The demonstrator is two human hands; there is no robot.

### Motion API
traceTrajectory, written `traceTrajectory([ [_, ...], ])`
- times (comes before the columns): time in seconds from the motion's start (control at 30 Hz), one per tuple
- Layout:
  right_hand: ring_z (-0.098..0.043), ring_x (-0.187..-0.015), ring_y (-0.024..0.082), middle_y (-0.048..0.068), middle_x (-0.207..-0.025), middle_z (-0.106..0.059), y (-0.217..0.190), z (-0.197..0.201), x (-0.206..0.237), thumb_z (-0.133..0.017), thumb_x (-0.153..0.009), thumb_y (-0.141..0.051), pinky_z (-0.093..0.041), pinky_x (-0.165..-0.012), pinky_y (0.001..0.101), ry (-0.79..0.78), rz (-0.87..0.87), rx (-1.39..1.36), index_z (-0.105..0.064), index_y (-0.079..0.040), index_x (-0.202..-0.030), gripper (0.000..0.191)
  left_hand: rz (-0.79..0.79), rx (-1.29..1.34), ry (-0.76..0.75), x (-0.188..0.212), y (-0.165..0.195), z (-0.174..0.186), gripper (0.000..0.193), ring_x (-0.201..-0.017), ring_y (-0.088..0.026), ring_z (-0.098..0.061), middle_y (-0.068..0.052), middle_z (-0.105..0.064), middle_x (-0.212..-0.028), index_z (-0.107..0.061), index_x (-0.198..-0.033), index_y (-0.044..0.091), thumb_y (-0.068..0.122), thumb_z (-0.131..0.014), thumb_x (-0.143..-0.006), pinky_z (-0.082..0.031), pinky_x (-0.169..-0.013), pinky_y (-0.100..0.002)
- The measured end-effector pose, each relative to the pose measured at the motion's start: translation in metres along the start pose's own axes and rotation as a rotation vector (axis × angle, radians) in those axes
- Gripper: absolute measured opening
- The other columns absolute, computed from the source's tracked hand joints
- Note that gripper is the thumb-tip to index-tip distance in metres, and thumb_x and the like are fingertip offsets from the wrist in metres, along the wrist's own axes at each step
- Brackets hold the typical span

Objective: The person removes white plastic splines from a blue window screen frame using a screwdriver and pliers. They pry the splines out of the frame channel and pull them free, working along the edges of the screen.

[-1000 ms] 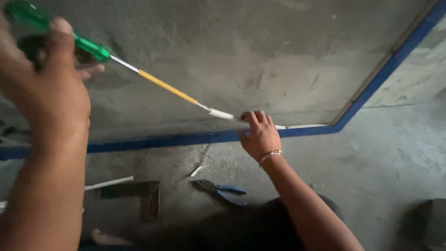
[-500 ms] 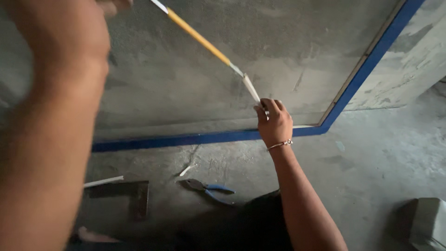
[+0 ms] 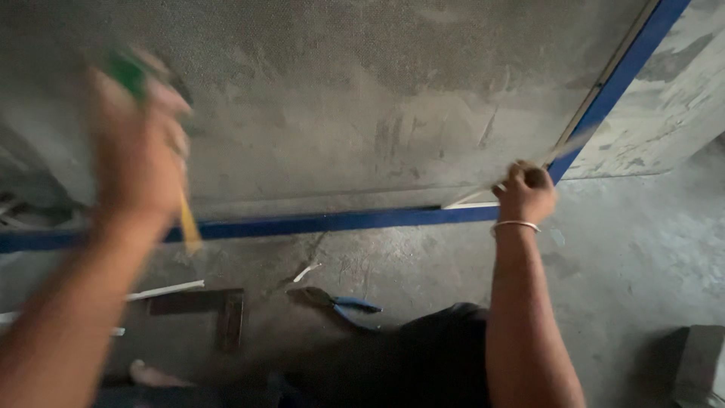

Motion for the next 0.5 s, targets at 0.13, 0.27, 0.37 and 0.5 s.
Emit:
traceTrajectory([
  [0.13,-0.068,-0.073,0.021,0.007,-0.087,-0.069,0.118,0.033,-0.018,-0.072,-0.094,-0.01,-0.063,-0.062,0.0397,0.075,-0.571,-0.436,-0.065,-0.002,-0.102,0.013,0.235,-0.174,-0.702,0.109,-0.042,-0.125,0.043,-0.08,-0.028,-0.076,-0.018,-0.061,-0.13,-0.051,-0.139,0.011,0.037,-0.054,-0.104,-0.061,-0.065,-0.038],
  [0.27,-0.066,-0.071,0.02,0.007,-0.087,-0.068,0.154,0.045,0.0,-0.073,-0.094,-0.012,-0.062,-0.06,0.0388,0.214,-0.788,-0.395,-0.065,-0.002,-0.1,0.014,0.132,-0.354,-0.815,0.163,-0.055,-0.157,0.045,-0.094,-0.032,-0.074,-0.014,-0.054,-0.142,-0.054,-0.139,0.018,0.034,-0.058,-0.097,-0.063,-0.074,-0.043],
  [0.37,-0.065,-0.07,0.019,0.008,-0.087,-0.067,0.086,0.036,-0.001,-0.074,-0.095,-0.014,-0.061,-0.058,0.0381,0.232,-0.439,-0.242,-0.065,-0.002,-0.099,0.015,0.201,-0.392,-0.883,0.181,-0.074,-0.167,0.047,-0.098,-0.034,-0.074,-0.014,-0.051,-0.147,-0.051,-0.143,0.018,0.031,-0.057,-0.099,-0.063,-0.078,-0.045],
  [0.5,-0.068,-0.073,0.014,0.003,-0.088,-0.071,-0.086,-0.034,0.068,-0.077,-0.097,-0.014,-0.057,-0.063,0.0307,0.049,0.441,0.249,-0.07,-0.008,-0.098,0.01,0.166,-0.462,-0.923,0.195,-0.093,-0.181,0.058,-0.101,-0.037,-0.073,-0.015,-0.046,-0.153,-0.047,-0.147,0.018,0.016,-0.058,-0.09,-0.06,-0.086,-0.046],
])
Point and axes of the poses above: each hand's wrist, its own x-axis away from the middle knuckle, its own z-axis out of the back of the hand, y = z × x, the point moved 10 cm from there along -x, towards the middle knuckle
